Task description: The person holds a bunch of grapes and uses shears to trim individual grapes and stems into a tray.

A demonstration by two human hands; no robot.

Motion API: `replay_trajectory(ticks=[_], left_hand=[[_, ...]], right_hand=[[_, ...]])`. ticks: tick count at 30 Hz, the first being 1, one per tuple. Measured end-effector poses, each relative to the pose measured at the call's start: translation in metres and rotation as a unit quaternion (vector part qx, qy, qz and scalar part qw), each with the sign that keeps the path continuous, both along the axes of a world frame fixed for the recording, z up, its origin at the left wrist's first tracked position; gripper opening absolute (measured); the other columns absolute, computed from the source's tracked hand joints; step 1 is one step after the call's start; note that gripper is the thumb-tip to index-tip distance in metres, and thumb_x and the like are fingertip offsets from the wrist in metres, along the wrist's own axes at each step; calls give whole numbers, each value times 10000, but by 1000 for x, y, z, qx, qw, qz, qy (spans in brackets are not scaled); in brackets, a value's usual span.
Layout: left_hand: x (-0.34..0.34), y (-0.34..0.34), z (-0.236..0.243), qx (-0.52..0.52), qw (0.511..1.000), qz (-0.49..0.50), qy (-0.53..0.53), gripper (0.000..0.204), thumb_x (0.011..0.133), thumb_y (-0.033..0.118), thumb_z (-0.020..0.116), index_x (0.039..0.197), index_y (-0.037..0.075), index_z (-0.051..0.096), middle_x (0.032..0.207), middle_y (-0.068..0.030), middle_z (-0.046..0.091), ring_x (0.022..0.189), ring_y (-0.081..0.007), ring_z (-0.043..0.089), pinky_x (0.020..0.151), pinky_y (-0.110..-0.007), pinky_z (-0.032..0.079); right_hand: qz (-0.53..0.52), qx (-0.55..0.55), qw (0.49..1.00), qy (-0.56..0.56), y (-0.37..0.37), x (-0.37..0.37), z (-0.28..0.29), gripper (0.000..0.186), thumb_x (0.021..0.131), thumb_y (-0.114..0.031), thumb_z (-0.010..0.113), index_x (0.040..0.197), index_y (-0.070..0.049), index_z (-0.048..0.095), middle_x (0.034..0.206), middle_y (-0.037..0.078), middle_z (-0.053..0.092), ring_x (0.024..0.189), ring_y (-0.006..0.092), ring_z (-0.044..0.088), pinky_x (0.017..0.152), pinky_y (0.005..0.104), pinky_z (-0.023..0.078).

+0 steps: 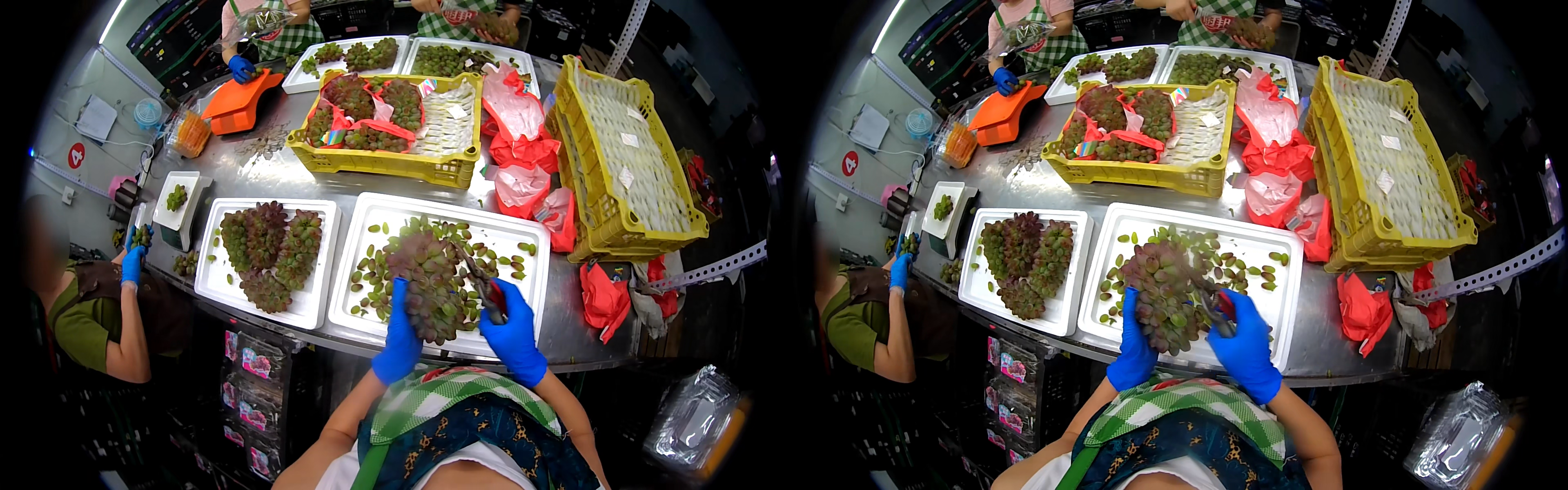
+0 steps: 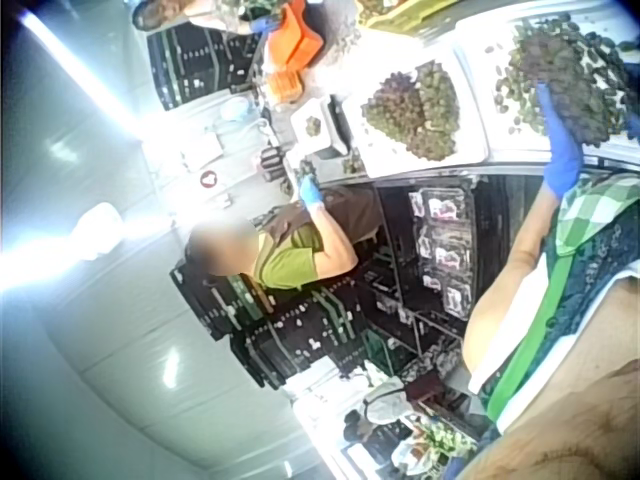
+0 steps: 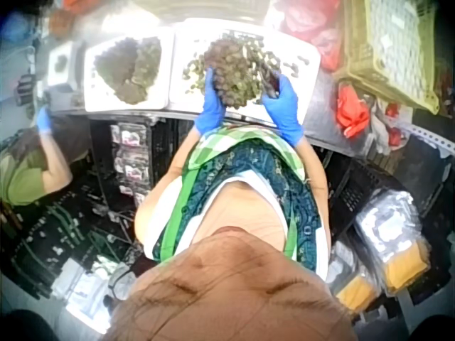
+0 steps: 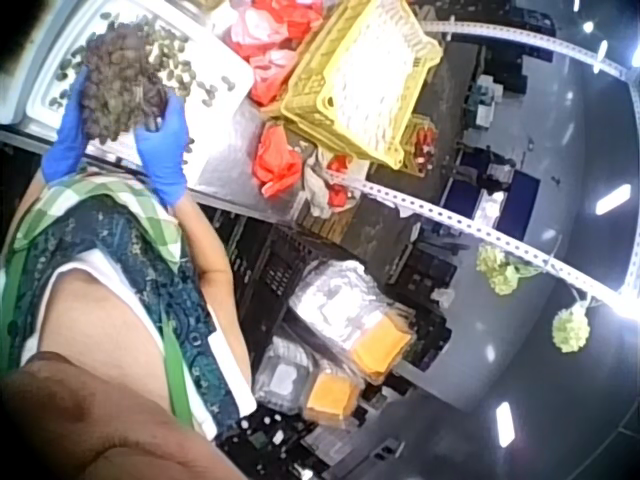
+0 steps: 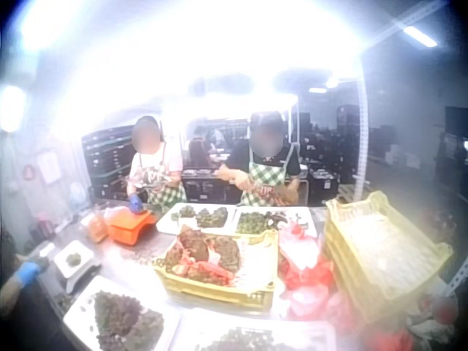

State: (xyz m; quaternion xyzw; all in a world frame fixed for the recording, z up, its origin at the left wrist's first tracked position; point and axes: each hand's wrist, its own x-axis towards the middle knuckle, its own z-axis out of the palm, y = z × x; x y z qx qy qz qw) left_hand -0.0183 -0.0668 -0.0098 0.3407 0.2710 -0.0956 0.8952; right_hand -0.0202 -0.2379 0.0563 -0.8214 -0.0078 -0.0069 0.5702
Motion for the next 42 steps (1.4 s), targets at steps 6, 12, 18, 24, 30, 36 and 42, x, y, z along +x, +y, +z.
replay_trajectory(ticks=[6,12,18,24,30,36,42], left_hand=[[4,8,-6,27,999,41,-8,353,782,509,549,864,175,472,606,57,390,428,-47,348,364,-192,280],[5,11,20,42,998,31,29,377,770,518,557,929,183,488,678,59,454,466,-37,399,365,-179,281],[1,12,21,62,997,9,41,505,802,534,491,1111,137,460,860,1,564,498,-33,469,372,-159,317],[-8,-2,22,68,997,-44,9,541,836,519,442,1188,108,442,983,-41,589,673,-100,597,455,-159,437],[-10,-11,38,110,991,-57,-54,518,859,413,455,1264,109,345,1178,-86,475,1047,-192,519,839,-335,479],[-11,-10,17,123,990,-47,-55,600,830,321,534,1299,69,257,1173,-97,452,1044,-192,498,827,-315,465],[-5,-13,20,91,992,-51,-69,499,842,332,522,1252,96,362,1141,-62,492,1012,-173,523,826,-287,462]], right_hand=[[164,-134,976,-45,-40,-10,15,500,642,-75,647,1119,-64,500,893,146,567,794,285,566,688,343,454],[171,-273,946,-25,-53,-19,23,508,626,-155,686,1105,-99,527,815,118,573,759,282,562,649,370,444],[126,-257,958,-37,-44,-15,33,491,637,-171,702,1084,-70,526,846,134,570,737,293,580,640,365,460],[39,-46,998,0,6,-7,27,575,649,-279,757,1078,-13,483,933,136,576,838,223,585,711,320,470],[-16,-24,996,-79,28,12,12,607,637,-299,770,1075,-3,471,944,139,565,878,227,566,743,319,461],[-6,1,1000,-4,25,11,11,605,655,-283,759,1101,1,466,999,159,565,917,232,563,774,325,458],[-35,47,998,3,17,14,-11,617,699,-273,728,1164,15,444,1013,144,570,925,207,554,816,305,434]])
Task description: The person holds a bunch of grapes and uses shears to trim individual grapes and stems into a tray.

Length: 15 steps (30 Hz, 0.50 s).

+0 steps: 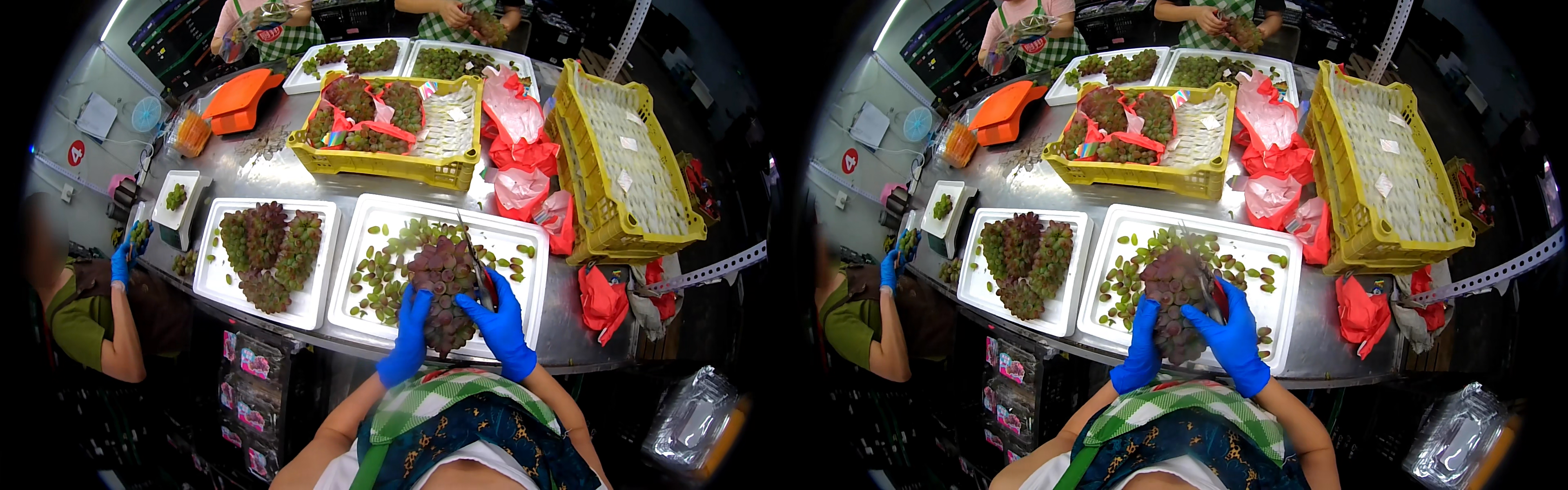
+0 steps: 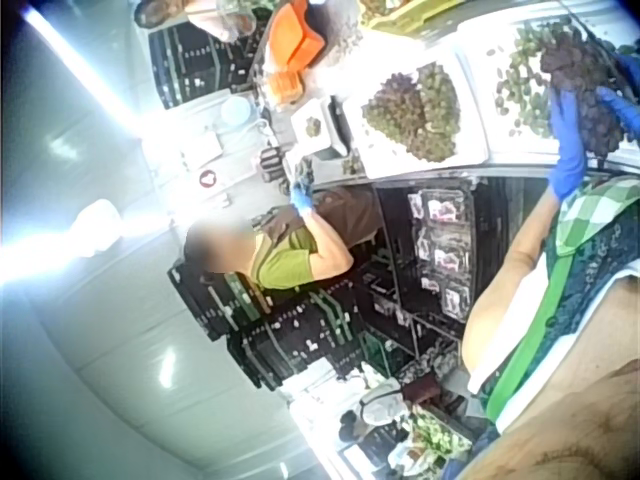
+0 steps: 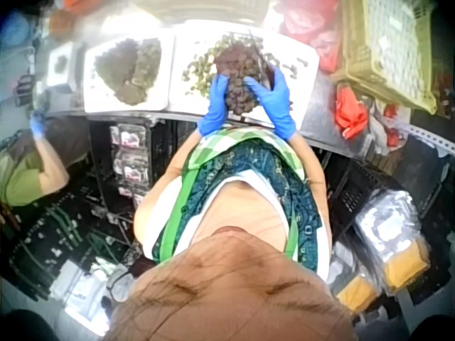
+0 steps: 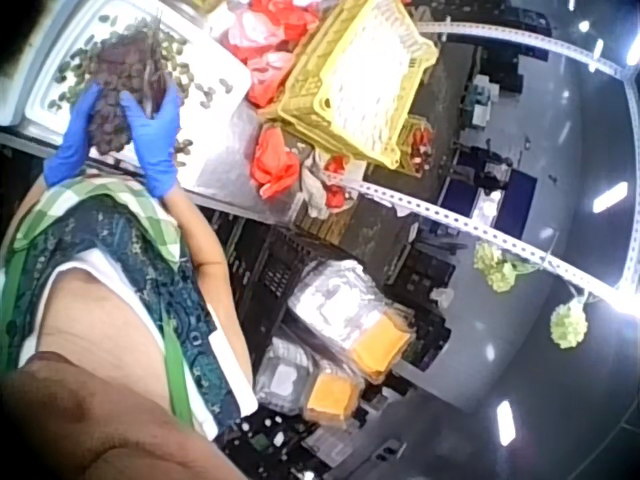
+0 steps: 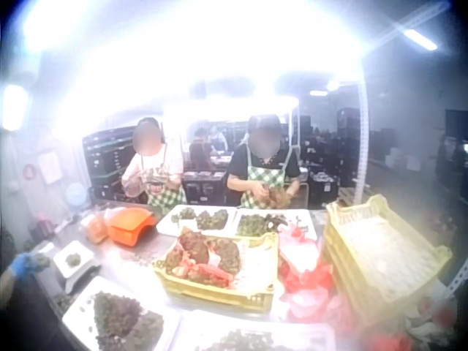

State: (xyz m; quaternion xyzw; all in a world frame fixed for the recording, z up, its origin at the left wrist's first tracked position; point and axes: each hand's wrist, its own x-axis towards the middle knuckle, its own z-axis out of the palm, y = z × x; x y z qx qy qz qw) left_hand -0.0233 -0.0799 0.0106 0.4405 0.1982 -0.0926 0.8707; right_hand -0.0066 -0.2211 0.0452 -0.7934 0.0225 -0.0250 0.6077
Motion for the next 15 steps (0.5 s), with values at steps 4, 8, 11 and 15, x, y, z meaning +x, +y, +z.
replay_trajectory(ticks=[4,8,11,15], left_hand=[[2,2,-3,47,998,-35,-19,626,770,180,628,1288,59,298,1174,-91,455,1034,-174,496,857,-295,430],[2,2,9,75,989,-90,-94,810,703,72,681,1347,63,190,1230,-115,407,1082,-203,471,894,-308,413],[4,2,22,101,980,-127,-113,907,674,52,695,1371,69,116,1270,-134,366,1126,-227,441,915,-333,404],[5,1,35,187,959,-163,-138,942,667,52,688,1387,115,84,1306,-136,338,1146,-243,429,908,-348,411]], right_hand=[[15,117,988,95,1,2,-1,576,747,-228,687,1195,24,427,1059,103,547,937,164,527,831,273,417],[-6,242,956,166,-7,8,-20,495,769,-223,669,1156,12,469,1031,88,555,898,140,532,790,261,432],[-2,368,902,224,-17,10,-31,403,808,-181,622,1149,-22,477,1031,63,549,905,126,532,767,258,444],[1,451,862,233,-21,7,-34,387,829,-157,589,1176,-44,458,1013,42,549,898,135,539,776,274,448]])
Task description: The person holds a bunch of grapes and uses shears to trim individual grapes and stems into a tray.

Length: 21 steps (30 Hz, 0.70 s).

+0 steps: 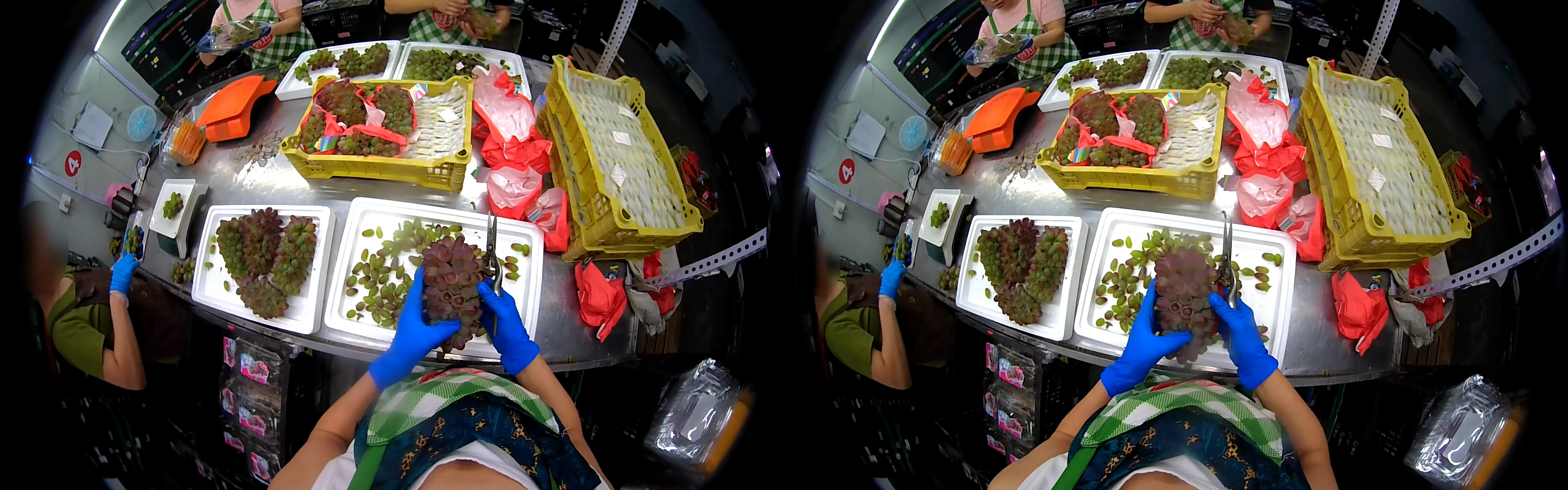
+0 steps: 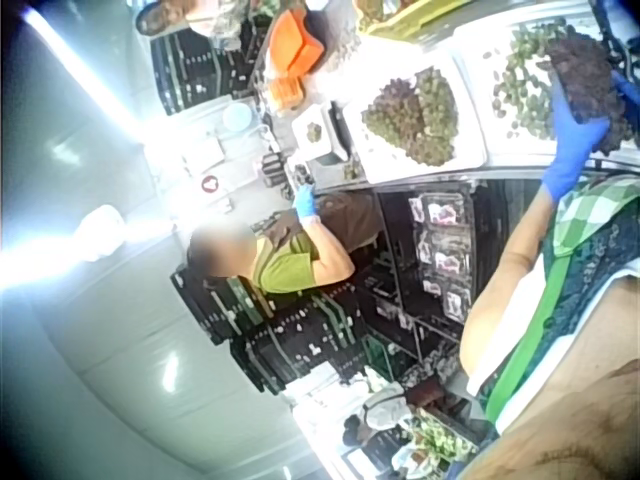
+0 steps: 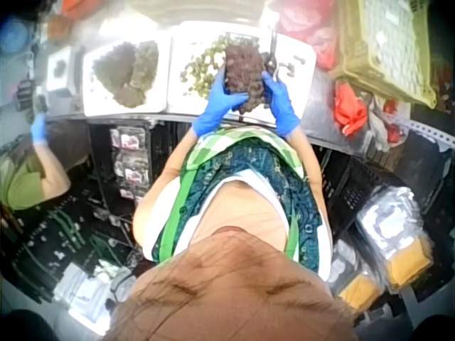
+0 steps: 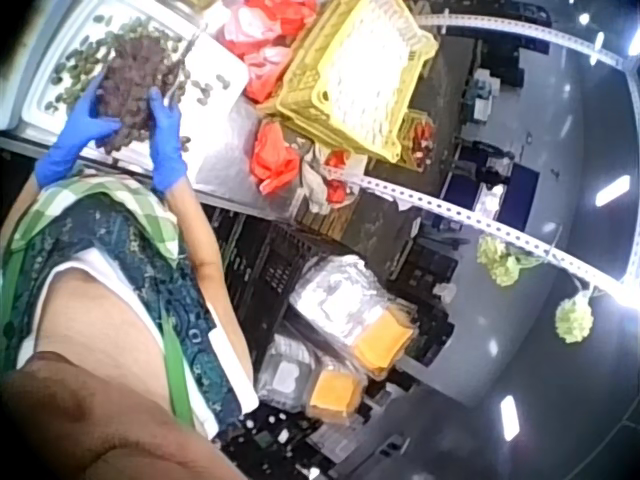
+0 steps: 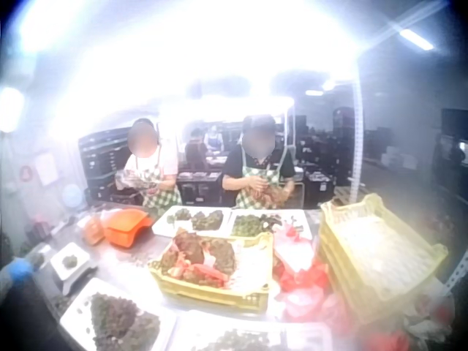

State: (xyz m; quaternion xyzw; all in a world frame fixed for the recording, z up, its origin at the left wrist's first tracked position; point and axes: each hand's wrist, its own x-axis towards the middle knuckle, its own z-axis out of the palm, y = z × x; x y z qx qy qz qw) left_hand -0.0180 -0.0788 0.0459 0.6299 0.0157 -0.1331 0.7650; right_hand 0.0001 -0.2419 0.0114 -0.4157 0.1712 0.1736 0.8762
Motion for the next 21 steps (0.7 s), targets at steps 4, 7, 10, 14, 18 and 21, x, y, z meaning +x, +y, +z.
replay_trajectory(ticks=[4,7,10,14,18,21], left_hand=[[3,3,-7,2,999,-5,-32,920,663,52,670,1380,88,95,1301,-142,336,1144,-238,424,901,-346,417],[4,8,-14,-17,1000,-1,-18,859,707,95,632,1383,104,102,1289,-132,347,1100,-213,451,871,-343,428],[8,16,2,-52,996,19,70,756,767,170,571,1380,114,132,1277,-120,359,1053,-194,472,837,-337,433],[15,20,-27,-95,984,79,129,590,843,309,489,1343,112,245,1224,-89,412,989,-160,488,793,-311,439],[9,24,-33,-421,884,-37,200,601,860,472,441,1314,101,310,1139,-61,497,974,-121,492,819,-330,437],[5,35,-48,-439,888,2,136,699,828,582,379,1325,98,290,1230,-90,441,1094,-174,446,895,-397,396]], right_hand=[[10,-22,1000,-13,-1,0,1,382,834,-163,581,1177,-49,460,1025,43,550,912,140,536,788,280,443],[36,-28,999,-13,-1,4,11,399,860,-199,531,1207,-34,425,1110,77,522,991,180,521,858,318,422],[41,48,998,-11,0,4,11,421,875,-233,494,1230,-26,402,1166,103,502,1054,213,497,918,355,389],[36,179,983,19,7,1,24,382,852,-200,549,1190,-49,452,1100,67,536,961,177,536,840,314,430],[59,94,994,-6,9,0,5,425,848,-191,552,1219,-28,423,1147,87,516,971,185,534,845,313,434],[107,11,992,-62,12,1,38,469,841,-179,562,1247,-16,394,1170,93,505,962,175,536,832,293,441]])
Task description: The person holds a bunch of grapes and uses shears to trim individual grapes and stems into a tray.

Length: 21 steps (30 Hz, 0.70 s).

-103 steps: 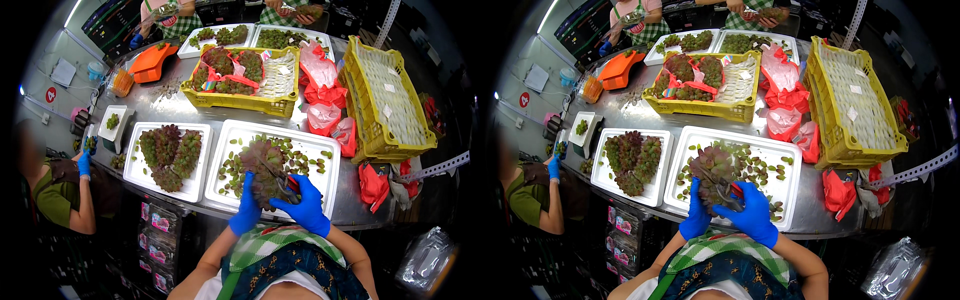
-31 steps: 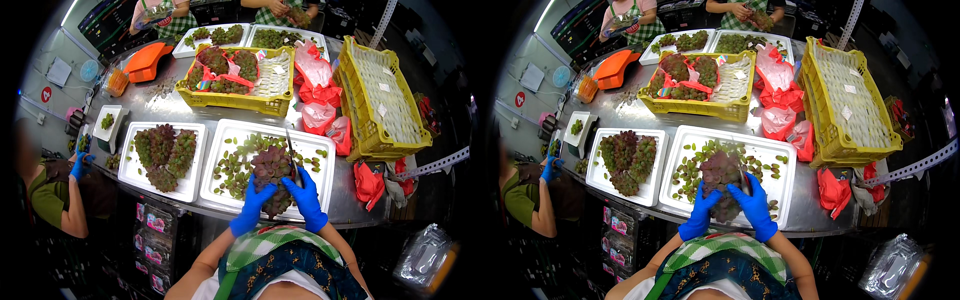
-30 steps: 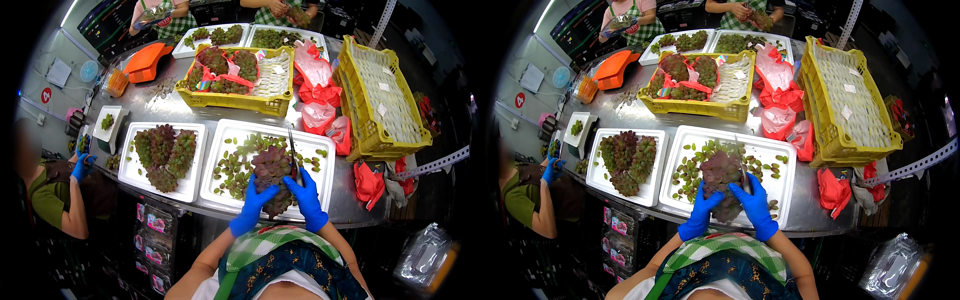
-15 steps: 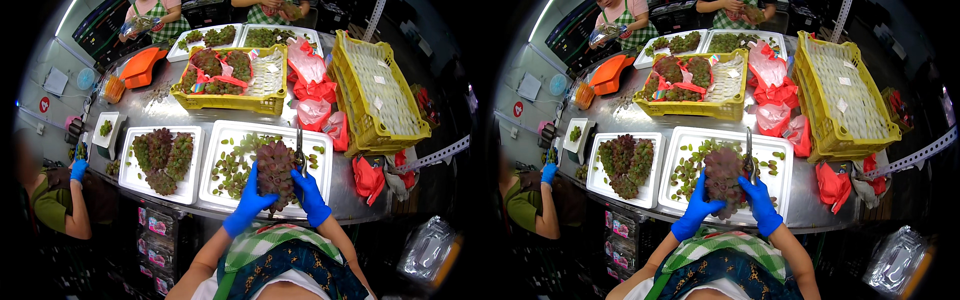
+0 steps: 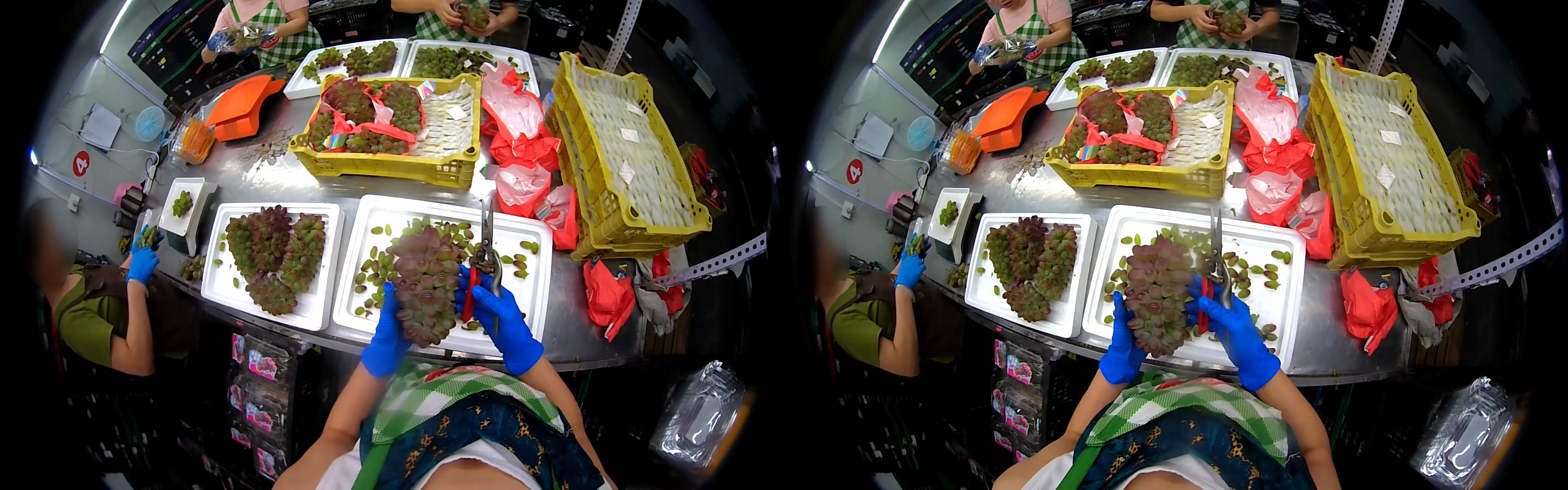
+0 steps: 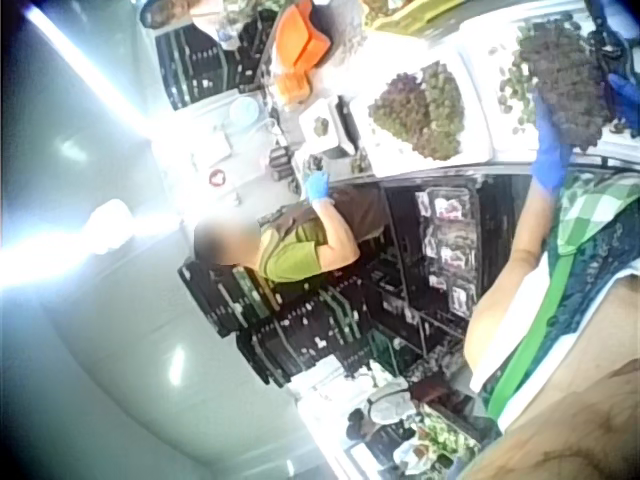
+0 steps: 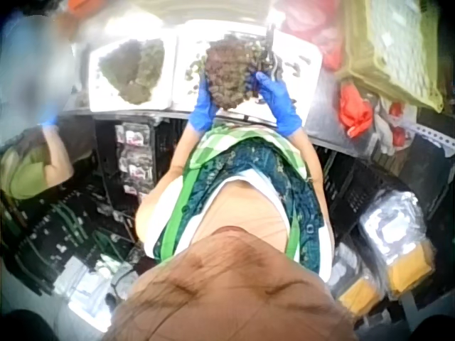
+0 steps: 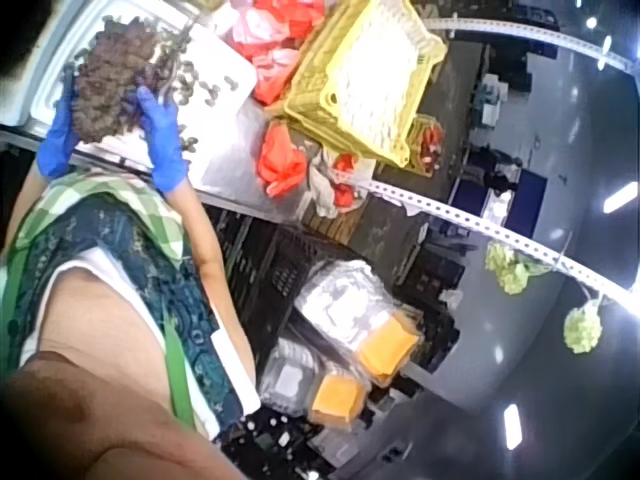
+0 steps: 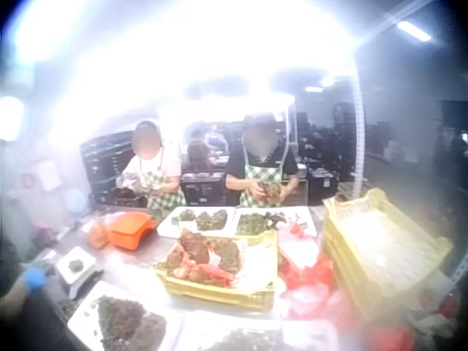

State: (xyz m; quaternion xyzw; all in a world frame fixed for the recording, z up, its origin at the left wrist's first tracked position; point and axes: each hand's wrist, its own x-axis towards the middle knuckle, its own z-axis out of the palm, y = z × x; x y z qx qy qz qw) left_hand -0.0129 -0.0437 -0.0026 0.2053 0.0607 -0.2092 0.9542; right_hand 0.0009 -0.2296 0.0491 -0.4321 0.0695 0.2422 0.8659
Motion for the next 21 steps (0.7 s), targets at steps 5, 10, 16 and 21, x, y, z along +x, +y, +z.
replay_trajectory(ticks=[5,10,16,21], left_hand=[[-1,9,-14,18,987,87,-133,747,819,629,301,1341,98,247,1353,-132,298,1213,-304,346,982,-487,312],[0,18,22,179,983,22,-39,777,745,523,510,1323,71,254,1306,-108,347,1153,-258,399,969,-398,338],[-6,18,35,338,907,38,-247,990,565,430,708,1331,40,217,1335,-110,313,1199,-245,355,1004,-374,281],[-11,24,40,381,879,66,-279,1163,440,379,837,1336,16,191,1353,-111,292,1232,-233,323,1029,-356,240]], right_hand=[[-46,-149,987,-30,12,-20,-13,433,841,-205,562,1205,-5,439,1137,98,532,968,161,545,826,286,445],[73,198,949,235,18,-41,-52,406,867,-266,482,1212,-59,431,1117,95,507,1022,223,502,892,383,396],[75,204,959,185,27,-47,-33,394,853,-254,473,1187,-48,445,1173,123,503,1065,257,487,942,395,354],[67,190,972,123,31,-54,-26,482,850,-238,456,1274,-37,344,1281,124,410,1174,273,398,1004,425,289]])
